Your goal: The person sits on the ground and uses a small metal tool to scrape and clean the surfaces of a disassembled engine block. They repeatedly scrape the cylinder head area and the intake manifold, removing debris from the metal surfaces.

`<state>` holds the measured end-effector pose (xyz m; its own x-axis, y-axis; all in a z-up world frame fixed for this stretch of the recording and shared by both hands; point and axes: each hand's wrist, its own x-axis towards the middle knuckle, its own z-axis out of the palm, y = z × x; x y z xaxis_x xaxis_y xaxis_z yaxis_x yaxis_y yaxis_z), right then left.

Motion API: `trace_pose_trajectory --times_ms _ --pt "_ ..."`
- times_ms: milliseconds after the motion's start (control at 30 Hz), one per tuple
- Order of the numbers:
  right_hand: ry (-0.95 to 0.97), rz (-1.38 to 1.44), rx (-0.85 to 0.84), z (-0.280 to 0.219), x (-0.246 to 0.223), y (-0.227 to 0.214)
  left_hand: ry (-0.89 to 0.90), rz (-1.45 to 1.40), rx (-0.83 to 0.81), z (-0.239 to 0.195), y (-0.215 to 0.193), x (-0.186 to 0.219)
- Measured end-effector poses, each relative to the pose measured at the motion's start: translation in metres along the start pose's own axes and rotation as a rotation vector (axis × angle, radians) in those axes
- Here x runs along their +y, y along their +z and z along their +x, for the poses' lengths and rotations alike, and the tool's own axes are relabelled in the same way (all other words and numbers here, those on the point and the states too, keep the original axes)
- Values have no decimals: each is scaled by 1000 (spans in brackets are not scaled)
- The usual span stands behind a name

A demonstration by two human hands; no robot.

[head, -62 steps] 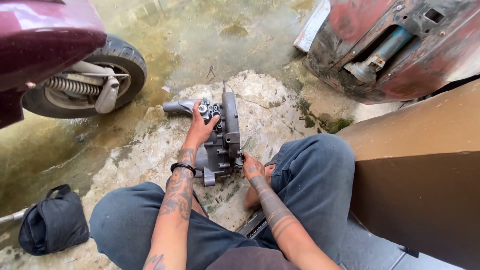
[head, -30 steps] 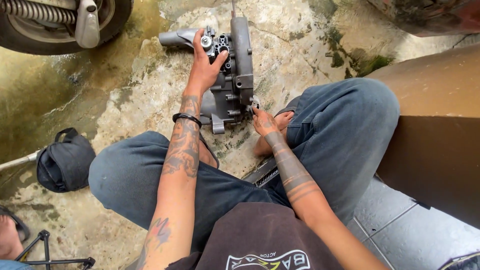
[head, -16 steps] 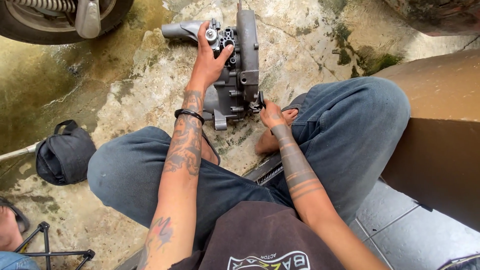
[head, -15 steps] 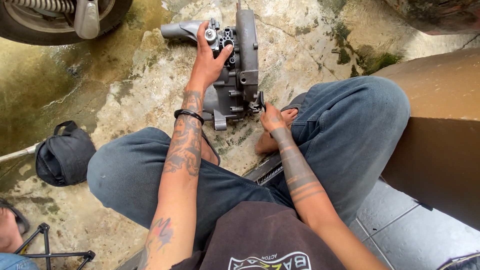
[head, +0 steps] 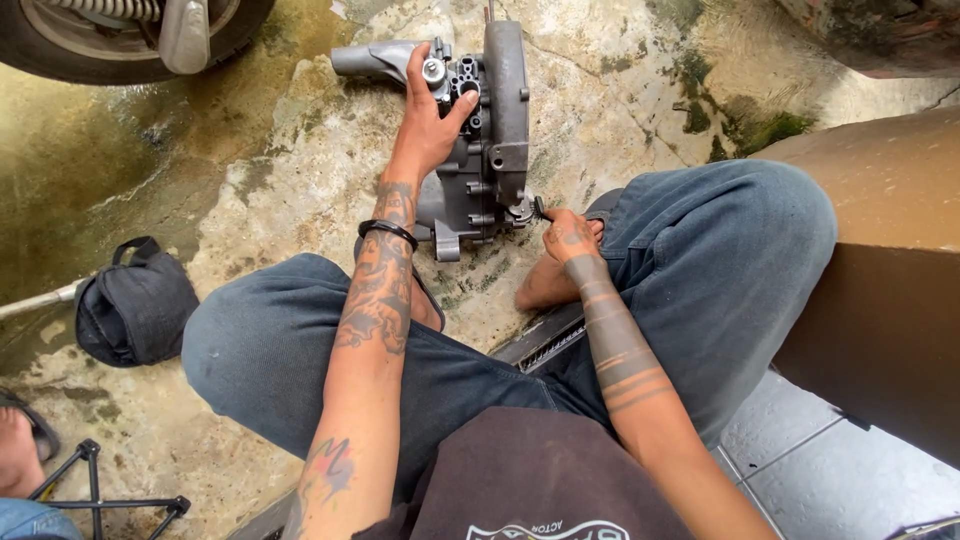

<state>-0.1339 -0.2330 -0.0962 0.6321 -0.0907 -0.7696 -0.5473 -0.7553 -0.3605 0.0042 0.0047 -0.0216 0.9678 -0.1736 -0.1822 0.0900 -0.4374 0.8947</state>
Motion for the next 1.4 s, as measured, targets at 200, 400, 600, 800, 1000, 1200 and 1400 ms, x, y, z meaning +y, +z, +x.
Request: trace_pose_trajectory --times_ms 200,400,600,800,1000,1200,1400 --pt "54 -21 128 1 -16 -3 -38 -17 -18 -3 -2 15" --pt "-89 -114 133 34 30 31 -27 -7 -22 2 0 9" --pt "413 -81 674 164 126 137 -26 9 -14 1 0 11" --pt "-52 -155 -18 7 -15 10 -47 -1 -21 2 0 9" --pt "-769 -157 820 186 117 141 -41 6 -19 0 -2 9" --pt "100 -158 387 77 77 81 -23 -15 -25 -3 -2 8" --pt "26 -200 320 82 81 108 -69 -14 -32 -4 -3 23"
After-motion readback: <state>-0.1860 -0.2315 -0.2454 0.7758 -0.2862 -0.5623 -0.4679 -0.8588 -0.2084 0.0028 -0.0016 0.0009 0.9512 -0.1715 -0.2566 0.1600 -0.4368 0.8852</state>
